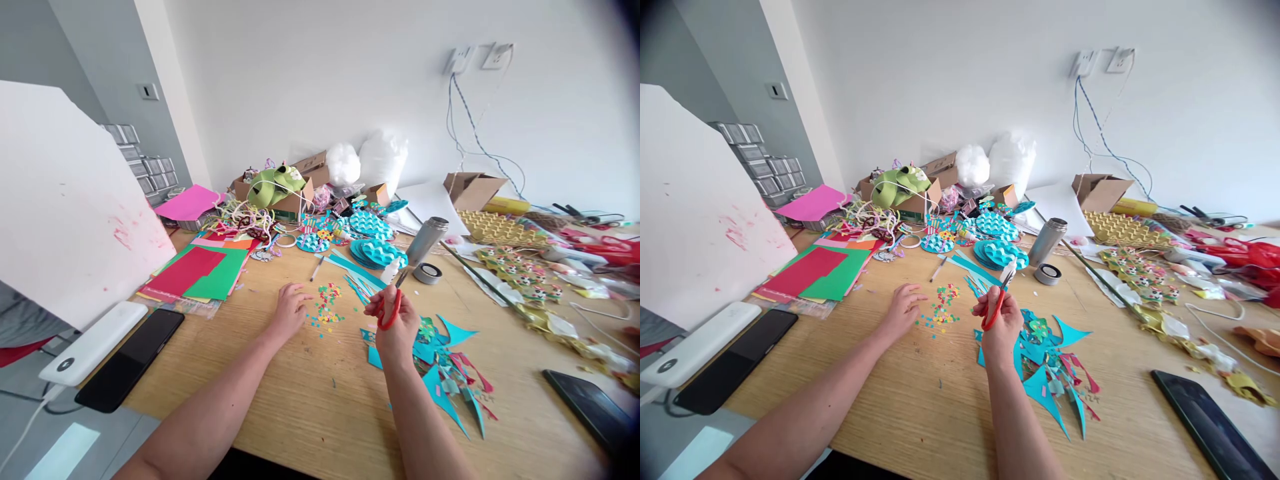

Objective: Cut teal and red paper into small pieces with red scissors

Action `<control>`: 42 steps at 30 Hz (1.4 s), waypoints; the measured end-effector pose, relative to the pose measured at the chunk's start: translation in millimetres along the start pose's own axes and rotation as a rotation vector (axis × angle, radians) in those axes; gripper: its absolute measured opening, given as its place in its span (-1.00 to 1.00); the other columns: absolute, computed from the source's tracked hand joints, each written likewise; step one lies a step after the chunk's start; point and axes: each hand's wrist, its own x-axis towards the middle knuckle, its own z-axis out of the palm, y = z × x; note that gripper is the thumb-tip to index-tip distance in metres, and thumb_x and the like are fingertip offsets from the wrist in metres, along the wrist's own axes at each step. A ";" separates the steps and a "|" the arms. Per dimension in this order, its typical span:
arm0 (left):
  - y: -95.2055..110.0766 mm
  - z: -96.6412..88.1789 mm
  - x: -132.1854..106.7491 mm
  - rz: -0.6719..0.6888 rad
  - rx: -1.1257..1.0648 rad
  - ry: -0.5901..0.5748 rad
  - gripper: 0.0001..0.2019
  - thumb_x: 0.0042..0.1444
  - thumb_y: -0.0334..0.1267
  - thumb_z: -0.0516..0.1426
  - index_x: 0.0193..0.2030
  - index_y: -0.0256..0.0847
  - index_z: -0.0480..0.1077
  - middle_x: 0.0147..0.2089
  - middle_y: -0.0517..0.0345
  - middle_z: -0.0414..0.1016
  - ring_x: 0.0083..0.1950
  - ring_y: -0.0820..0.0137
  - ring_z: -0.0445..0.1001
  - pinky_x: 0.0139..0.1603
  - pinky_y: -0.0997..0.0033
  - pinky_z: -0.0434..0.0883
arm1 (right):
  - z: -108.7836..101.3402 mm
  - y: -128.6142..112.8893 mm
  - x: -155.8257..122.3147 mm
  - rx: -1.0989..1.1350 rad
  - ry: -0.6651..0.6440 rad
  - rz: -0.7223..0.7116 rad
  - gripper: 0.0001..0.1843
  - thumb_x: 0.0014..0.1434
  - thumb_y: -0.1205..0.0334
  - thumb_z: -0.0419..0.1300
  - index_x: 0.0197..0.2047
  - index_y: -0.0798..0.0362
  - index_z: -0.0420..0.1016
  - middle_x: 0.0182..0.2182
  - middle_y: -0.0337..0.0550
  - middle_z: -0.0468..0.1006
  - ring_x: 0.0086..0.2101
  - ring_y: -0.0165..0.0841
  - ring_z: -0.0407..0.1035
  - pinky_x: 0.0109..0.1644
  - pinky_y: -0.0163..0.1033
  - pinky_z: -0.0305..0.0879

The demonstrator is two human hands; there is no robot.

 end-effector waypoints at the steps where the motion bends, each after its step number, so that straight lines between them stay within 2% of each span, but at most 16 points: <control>1: 1.1 -0.2 0.2 -0.001 -0.037 0.017 -0.60 -0.13 -0.58 0.01 -0.20 -0.15 0.50 0.01 0.04 0.36 0.12 0.26 0.21 0.18 0.16 0.14 | -0.7 -0.9 1.0 0.005 0.023 -0.018 -0.66 0.04 -0.02 0.19 -0.46 0.10 0.31 -0.58 -0.31 0.40 -0.65 -0.52 0.29 -0.57 -0.39 0.24; 5: 9.6 1.1 -2.1 0.037 -0.118 0.028 -0.68 -0.09 -0.53 0.06 -0.24 -0.16 0.51 -0.04 0.03 0.39 0.08 0.27 0.25 0.15 0.20 0.18 | -4.2 -5.1 5.8 0.035 0.121 -0.095 -0.67 0.06 -0.02 0.18 -0.47 0.09 0.30 -0.60 -0.35 0.37 -0.66 -0.54 0.28 -0.59 -0.41 0.23; 8: 14.6 1.1 -4.3 0.102 -0.019 0.020 -0.68 -0.06 -0.51 0.06 -0.21 -0.15 0.51 -0.04 0.02 0.39 0.10 0.25 0.22 0.16 0.19 0.17 | -6.2 -6.9 7.8 0.050 0.161 -0.094 -0.66 0.07 -0.03 0.17 -0.46 0.10 0.30 -0.60 -0.34 0.35 -0.66 -0.54 0.26 -0.59 -0.40 0.23; 12: 17.0 -3.4 -8.2 0.148 0.228 -0.053 -0.60 -0.07 -0.53 0.04 -0.12 -0.15 0.49 0.04 0.00 0.35 0.20 0.18 0.08 0.22 0.11 0.07 | -6.4 -6.1 7.3 0.063 0.123 -0.084 -0.66 0.06 -0.03 0.18 -0.45 0.10 0.30 -0.59 -0.34 0.36 -0.65 -0.54 0.27 -0.58 -0.40 0.25; 17: 19.9 -6.6 -13.4 0.163 0.442 -0.148 -0.63 0.01 -0.44 0.02 -0.07 -0.08 0.45 0.16 0.03 0.25 0.28 0.12 -0.06 0.26 0.01 -0.09 | -5.8 -3.8 7.4 0.082 0.108 -0.092 -0.67 0.05 -0.01 0.19 -0.48 0.10 0.29 -0.61 -0.34 0.36 -0.66 -0.54 0.27 -0.60 -0.41 0.23; 21: 22.1 -4.1 -13.9 0.142 0.516 -0.211 -0.67 0.05 -0.37 0.02 -0.08 -0.04 0.45 0.20 0.06 0.21 0.31 0.08 -0.11 0.26 -0.05 -0.14 | -6.3 -3.6 8.0 0.074 0.098 -0.079 -0.67 0.06 0.01 0.18 -0.49 0.10 0.30 -0.62 -0.34 0.37 -0.67 -0.53 0.27 -0.60 -0.40 0.23; 26: 22.3 -0.9 -13.2 0.133 0.510 -0.252 -0.67 0.04 -0.37 0.02 -0.09 -0.10 0.47 0.22 0.02 0.20 0.33 0.05 -0.14 0.26 -0.06 -0.16 | -5.9 -1.6 7.0 0.065 0.098 -0.066 -0.69 0.05 0.01 0.20 -0.48 0.09 0.31 -0.61 -0.34 0.38 -0.67 -0.52 0.28 -0.61 -0.39 0.24; 31: 11.3 -1.1 -8.4 0.056 0.320 -0.199 -0.63 -0.01 -0.41 0.04 -0.08 -0.03 0.47 0.26 0.14 0.14 0.31 0.11 -0.08 0.26 0.02 -0.04 | -6.7 2.1 8.7 0.060 0.096 -0.058 -0.68 0.05 0.01 0.20 -0.48 0.10 0.31 -0.62 -0.33 0.39 -0.68 -0.52 0.28 -0.62 -0.40 0.22; 36: 0.2 -3.5 3.6 -0.046 -0.013 -0.143 -0.52 -0.10 -0.56 -0.04 -0.09 -0.12 0.48 0.17 0.05 0.26 0.24 0.26 0.10 0.26 0.14 0.01 | -8.3 2.9 10.5 0.076 0.110 -0.056 -0.67 0.02 0.00 0.22 -0.49 0.10 0.31 -0.62 -0.34 0.38 -0.68 -0.53 0.27 -0.62 -0.40 0.23; 39: 2.9 -6.6 6.1 -0.177 -0.317 -0.169 -0.57 -0.11 -0.55 -0.04 -0.18 -0.16 0.51 0.10 0.04 0.34 0.16 0.32 0.24 0.19 0.22 0.15 | -8.9 1.5 11.0 0.090 0.110 -0.050 -0.67 0.02 0.00 0.22 -0.49 0.10 0.31 -0.63 -0.34 0.38 -0.68 -0.53 0.26 -0.62 -0.40 0.24; 42: 13.4 -9.7 5.7 -0.285 -0.545 -0.165 -0.66 -0.10 -0.51 0.00 -0.26 -0.19 0.53 0.06 0.04 0.38 0.12 0.32 0.31 0.14 0.25 0.21 | -9.5 -0.6 11.6 0.107 0.126 -0.051 -0.67 0.02 0.00 0.23 -0.47 0.10 0.31 -0.63 -0.35 0.37 -0.68 -0.53 0.25 -0.62 -0.40 0.25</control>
